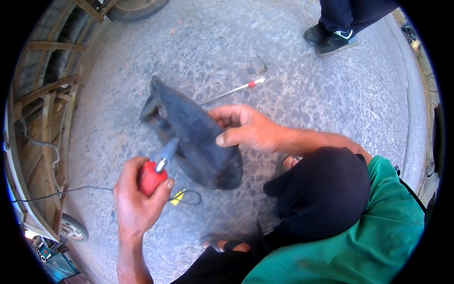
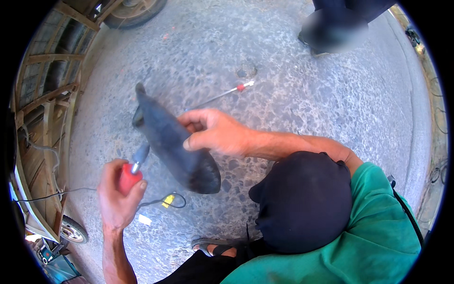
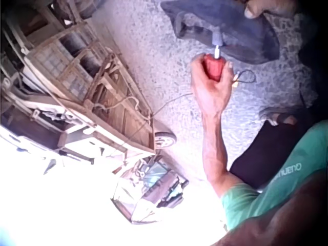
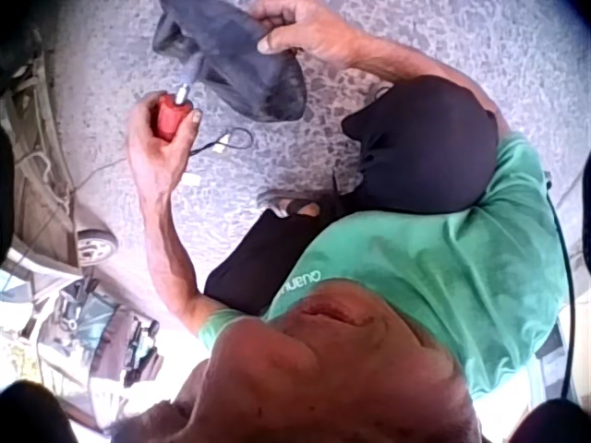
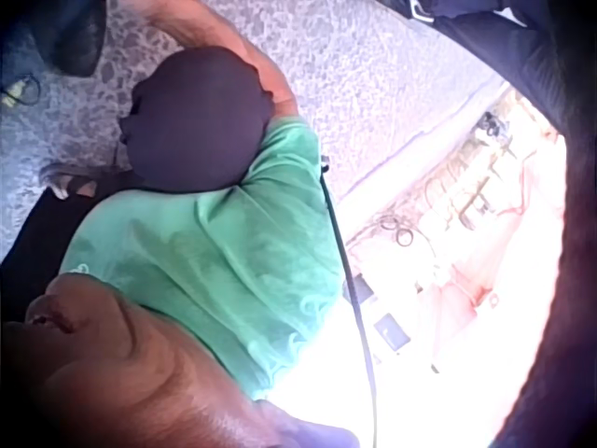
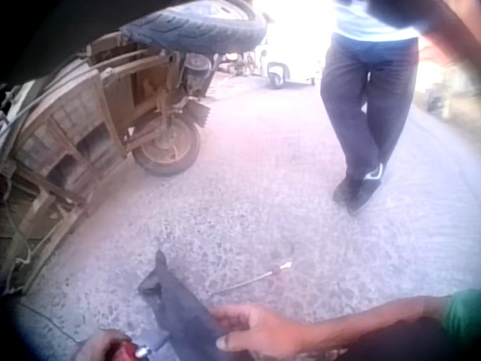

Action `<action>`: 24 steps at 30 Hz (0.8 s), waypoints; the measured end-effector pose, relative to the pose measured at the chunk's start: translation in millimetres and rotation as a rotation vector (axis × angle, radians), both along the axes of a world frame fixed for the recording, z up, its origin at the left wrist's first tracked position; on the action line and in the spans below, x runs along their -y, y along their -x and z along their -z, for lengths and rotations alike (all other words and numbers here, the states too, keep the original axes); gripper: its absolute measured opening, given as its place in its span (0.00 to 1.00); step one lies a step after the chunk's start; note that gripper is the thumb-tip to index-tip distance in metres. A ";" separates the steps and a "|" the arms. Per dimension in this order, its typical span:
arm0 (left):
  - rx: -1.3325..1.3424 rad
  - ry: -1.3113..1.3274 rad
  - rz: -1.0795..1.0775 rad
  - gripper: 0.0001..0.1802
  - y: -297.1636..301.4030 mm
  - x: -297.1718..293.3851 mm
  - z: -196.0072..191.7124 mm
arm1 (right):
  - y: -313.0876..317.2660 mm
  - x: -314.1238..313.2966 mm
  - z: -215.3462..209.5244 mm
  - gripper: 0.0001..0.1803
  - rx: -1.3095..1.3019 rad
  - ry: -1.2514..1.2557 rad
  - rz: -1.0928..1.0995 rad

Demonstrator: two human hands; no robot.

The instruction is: The person inspects a black rubber tire tube, then uses a red electric grinding tool to roughen the surface around a puncture. They apply a liquid from a yellow tube and place a patch over the damaged area, pressing it down to secure the repair.

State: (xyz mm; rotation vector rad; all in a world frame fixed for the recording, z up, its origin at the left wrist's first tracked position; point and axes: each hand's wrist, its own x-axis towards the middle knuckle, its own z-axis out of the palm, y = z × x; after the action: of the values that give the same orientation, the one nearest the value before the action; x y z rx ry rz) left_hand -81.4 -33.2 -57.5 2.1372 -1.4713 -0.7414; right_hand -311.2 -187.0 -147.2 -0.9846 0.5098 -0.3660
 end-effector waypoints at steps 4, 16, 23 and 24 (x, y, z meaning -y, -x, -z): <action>-0.015 0.012 0.038 0.26 3.8 0.8 6.1 | 1.0 1.3 2.8 0.29 0.022 -0.024 -0.007; -0.597 0.104 -0.282 0.29 4.3 14.4 23.7 | -3.6 0.1 -3.8 0.28 -0.004 -0.019 0.000; -0.761 0.138 -0.332 0.28 22.6 39.7 57.8 | -3.3 -2.6 -3.1 0.29 0.017 -0.058 0.007; -0.772 0.137 -0.342 0.28 24.8 41.1 59.6 | -3.6 -3.0 -2.6 0.30 0.014 -0.067 0.010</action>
State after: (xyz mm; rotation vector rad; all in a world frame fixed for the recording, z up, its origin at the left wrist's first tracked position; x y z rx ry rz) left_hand -106.2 -74.4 -117.1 1.6397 -0.7068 -1.1183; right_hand -307.6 -184.0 -144.5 -0.9145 0.5111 -0.3628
